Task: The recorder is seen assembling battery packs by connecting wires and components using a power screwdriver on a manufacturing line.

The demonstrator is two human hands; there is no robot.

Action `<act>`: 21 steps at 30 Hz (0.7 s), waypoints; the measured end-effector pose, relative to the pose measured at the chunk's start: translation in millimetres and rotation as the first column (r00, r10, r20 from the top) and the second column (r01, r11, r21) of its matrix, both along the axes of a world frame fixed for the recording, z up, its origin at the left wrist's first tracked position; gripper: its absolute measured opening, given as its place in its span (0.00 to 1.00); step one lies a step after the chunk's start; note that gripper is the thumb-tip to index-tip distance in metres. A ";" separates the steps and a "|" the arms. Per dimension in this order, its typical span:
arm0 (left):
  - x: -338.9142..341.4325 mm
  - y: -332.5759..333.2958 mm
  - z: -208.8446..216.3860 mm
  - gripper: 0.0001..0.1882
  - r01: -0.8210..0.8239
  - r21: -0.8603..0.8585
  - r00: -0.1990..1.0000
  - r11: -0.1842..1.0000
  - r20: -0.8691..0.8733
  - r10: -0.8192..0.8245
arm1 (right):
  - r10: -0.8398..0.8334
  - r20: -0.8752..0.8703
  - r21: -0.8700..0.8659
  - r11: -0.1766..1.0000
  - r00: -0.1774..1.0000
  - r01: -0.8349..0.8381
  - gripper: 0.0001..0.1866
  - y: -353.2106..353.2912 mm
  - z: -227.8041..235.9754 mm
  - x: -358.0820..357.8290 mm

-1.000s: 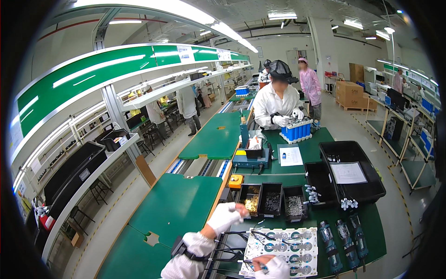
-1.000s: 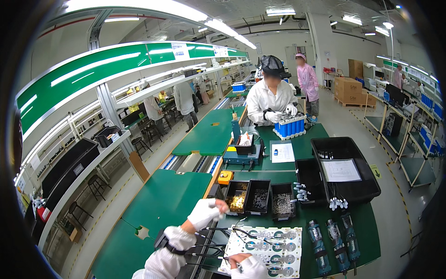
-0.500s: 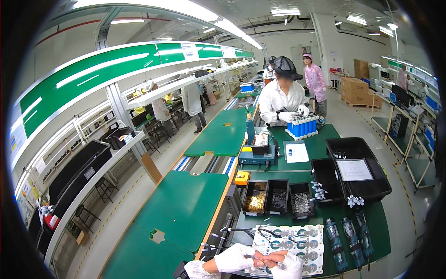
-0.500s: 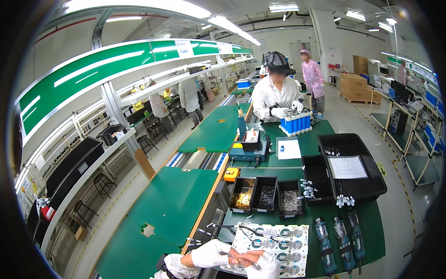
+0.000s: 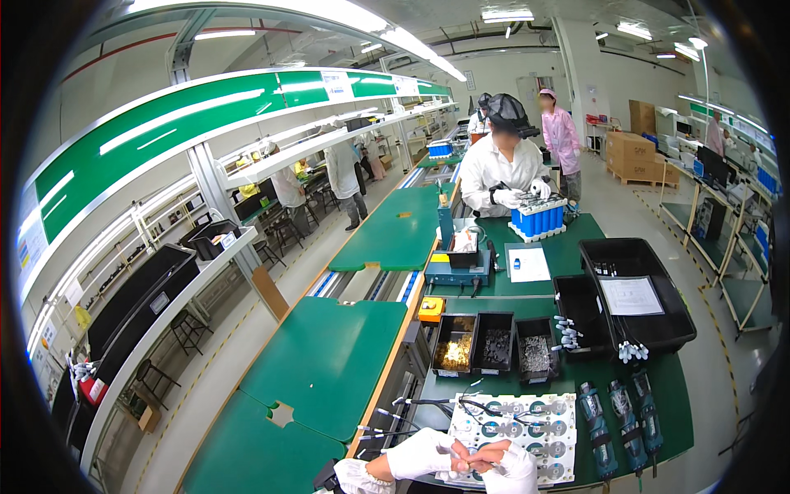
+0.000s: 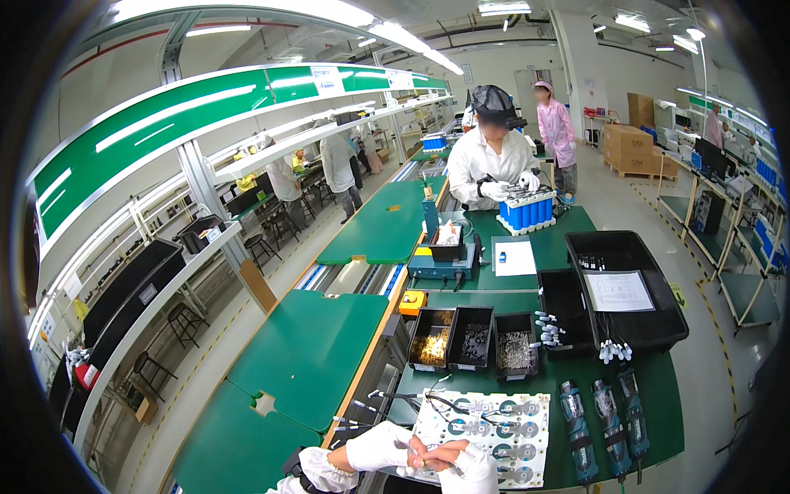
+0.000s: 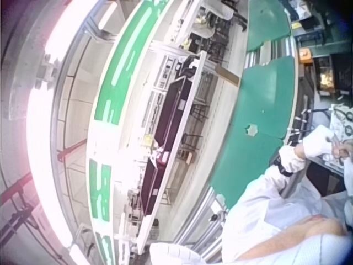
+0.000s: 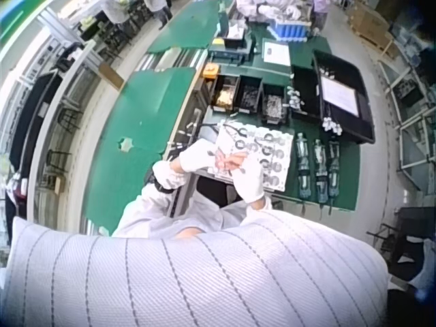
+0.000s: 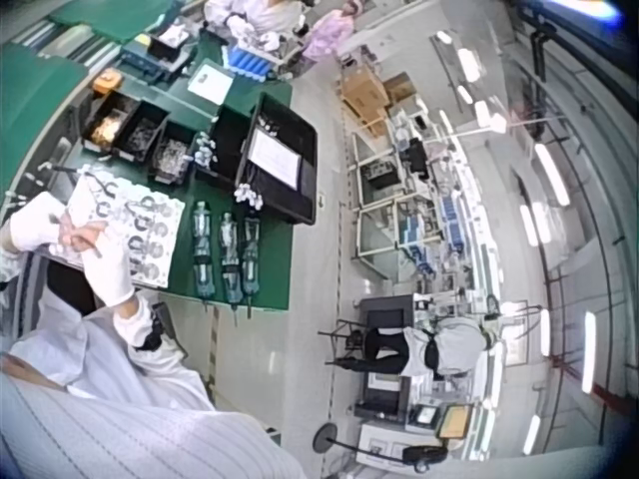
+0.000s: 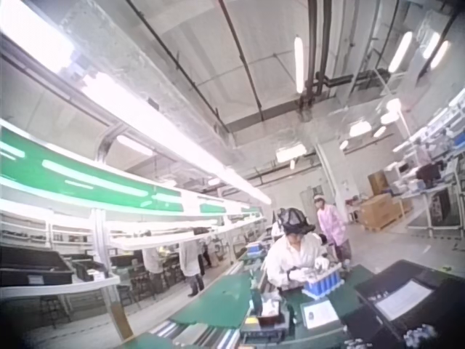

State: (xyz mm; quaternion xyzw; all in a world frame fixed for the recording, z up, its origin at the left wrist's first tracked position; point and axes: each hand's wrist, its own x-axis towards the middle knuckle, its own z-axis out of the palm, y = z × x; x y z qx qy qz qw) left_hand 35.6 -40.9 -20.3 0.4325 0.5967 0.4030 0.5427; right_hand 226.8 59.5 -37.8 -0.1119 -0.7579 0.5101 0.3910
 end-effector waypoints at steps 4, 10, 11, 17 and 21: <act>11.4 -5.4 4.3 0.15 -0.170 -0.013 0.981 0.985 -0.093 0.168 | -0.129 -0.055 0.116 0.984 0.990 0.135 0.11 -3.5 8.8 -0.2; 5.6 -6.3 15.8 0.13 -0.036 -0.052 0.980 0.998 -0.197 0.025 | -0.075 0.127 0.202 0.978 0.989 0.048 0.13 -2.8 -20.0 5.2; 1.8 -6.7 9.0 0.12 -0.003 -0.045 0.993 0.999 -0.117 -0.002 | -0.054 0.088 0.254 0.967 0.995 0.030 0.13 -0.8 -10.3 6.2; -1.0 -6.9 0.6 0.12 0.040 -0.034 0.990 0.999 0.138 -0.035 | 0.041 0.042 0.058 0.997 0.998 -0.043 0.12 -3.5 16.9 8.3; 15.0 -5.5 -7.3 0.13 -0.163 0.013 0.971 0.987 0.182 0.158 | -0.053 -0.018 0.067 0.996 0.998 0.054 0.10 -3.9 9.7 3.6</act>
